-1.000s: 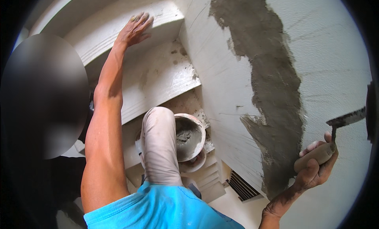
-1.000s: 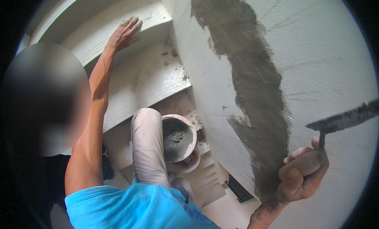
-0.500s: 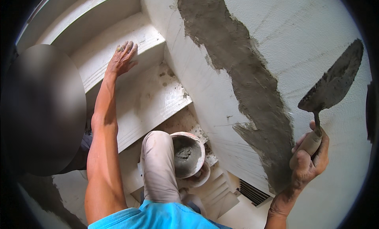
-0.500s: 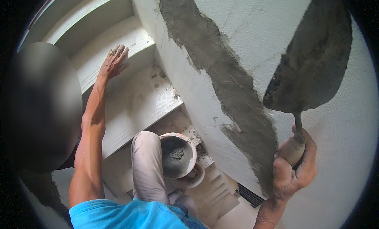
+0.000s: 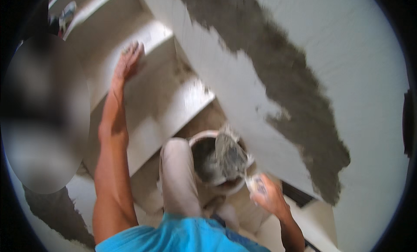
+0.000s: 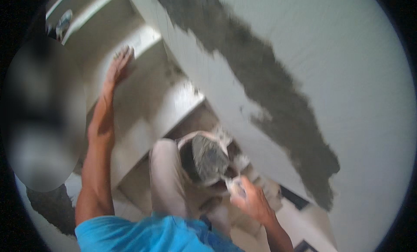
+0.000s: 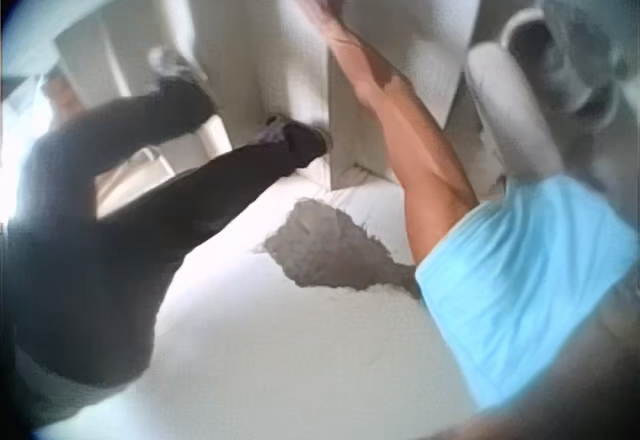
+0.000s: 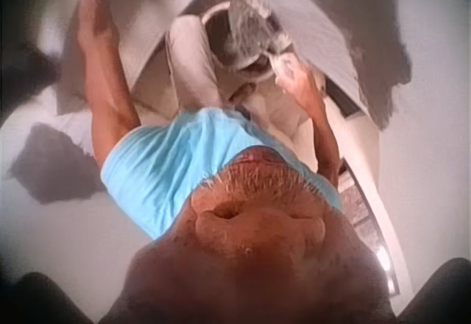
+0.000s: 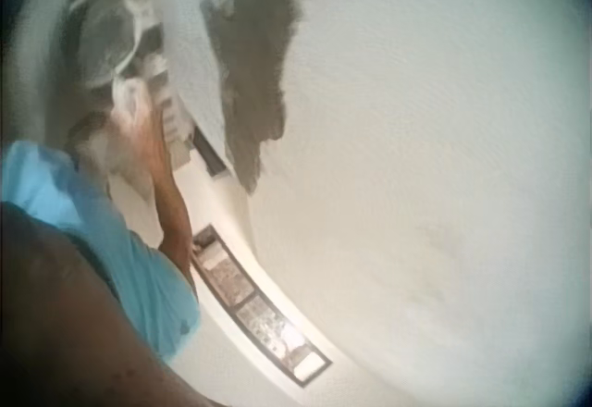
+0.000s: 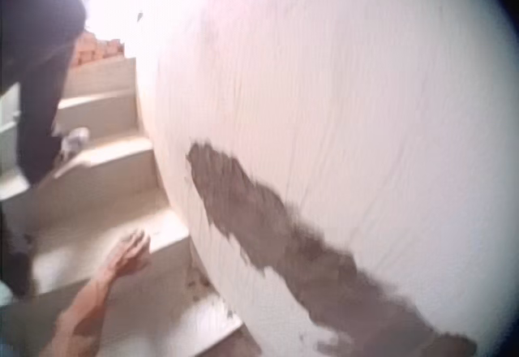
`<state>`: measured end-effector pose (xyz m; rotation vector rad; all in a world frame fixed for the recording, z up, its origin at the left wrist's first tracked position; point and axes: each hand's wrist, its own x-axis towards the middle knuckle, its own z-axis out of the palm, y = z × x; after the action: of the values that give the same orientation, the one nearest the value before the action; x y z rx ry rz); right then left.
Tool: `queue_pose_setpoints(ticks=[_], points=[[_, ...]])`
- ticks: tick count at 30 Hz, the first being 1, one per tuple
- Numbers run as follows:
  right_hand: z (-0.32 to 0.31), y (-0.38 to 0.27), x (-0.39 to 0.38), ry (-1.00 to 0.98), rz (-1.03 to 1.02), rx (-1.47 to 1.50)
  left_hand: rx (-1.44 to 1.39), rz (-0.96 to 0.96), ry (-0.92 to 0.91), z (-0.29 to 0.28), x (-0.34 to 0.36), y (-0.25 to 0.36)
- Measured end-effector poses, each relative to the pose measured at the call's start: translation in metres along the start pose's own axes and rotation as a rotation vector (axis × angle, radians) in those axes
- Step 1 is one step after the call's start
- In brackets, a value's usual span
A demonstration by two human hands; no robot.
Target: The person scoops cement from a bucket with a trowel and applies it to the wall above a staircase. The person repeatedly spreads and smooths the cement on the wall surface.
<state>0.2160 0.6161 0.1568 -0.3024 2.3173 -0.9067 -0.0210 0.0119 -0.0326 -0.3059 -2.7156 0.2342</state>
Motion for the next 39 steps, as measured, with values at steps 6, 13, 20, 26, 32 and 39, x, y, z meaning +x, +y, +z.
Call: queue_pose_setpoints(ticks=[6, 13, 20, 26, 32, 39], points=[[0.066, 0.056, -0.009, -0.176, 0.484, 0.838, 0.037, 0.004, 0.081, -0.004, -0.018, -0.018], [0.139, 0.105, -0.011, -0.023, 0.558, 0.655, 0.090, 0.067, 0.087, 0.023, 0.003, -0.024], [0.172, 0.108, 0.021, 0.057, 0.345, 0.360, 0.107, 0.073, 0.069, 0.025, 0.002, -0.039], [0.186, 0.112, 0.065, 0.073, 0.220, 0.064, 0.154, 0.096, 0.094, 0.023, 0.009, -0.032], [0.197, 0.134, 0.098, 0.003, 0.183, -0.138, 0.212, 0.105, 0.141, 0.019, 0.005, -0.033], [0.220, 0.126, 0.105, 0.020, 0.233, -0.384, 0.209, 0.090, 0.145, 0.019, 0.006, -0.033]])
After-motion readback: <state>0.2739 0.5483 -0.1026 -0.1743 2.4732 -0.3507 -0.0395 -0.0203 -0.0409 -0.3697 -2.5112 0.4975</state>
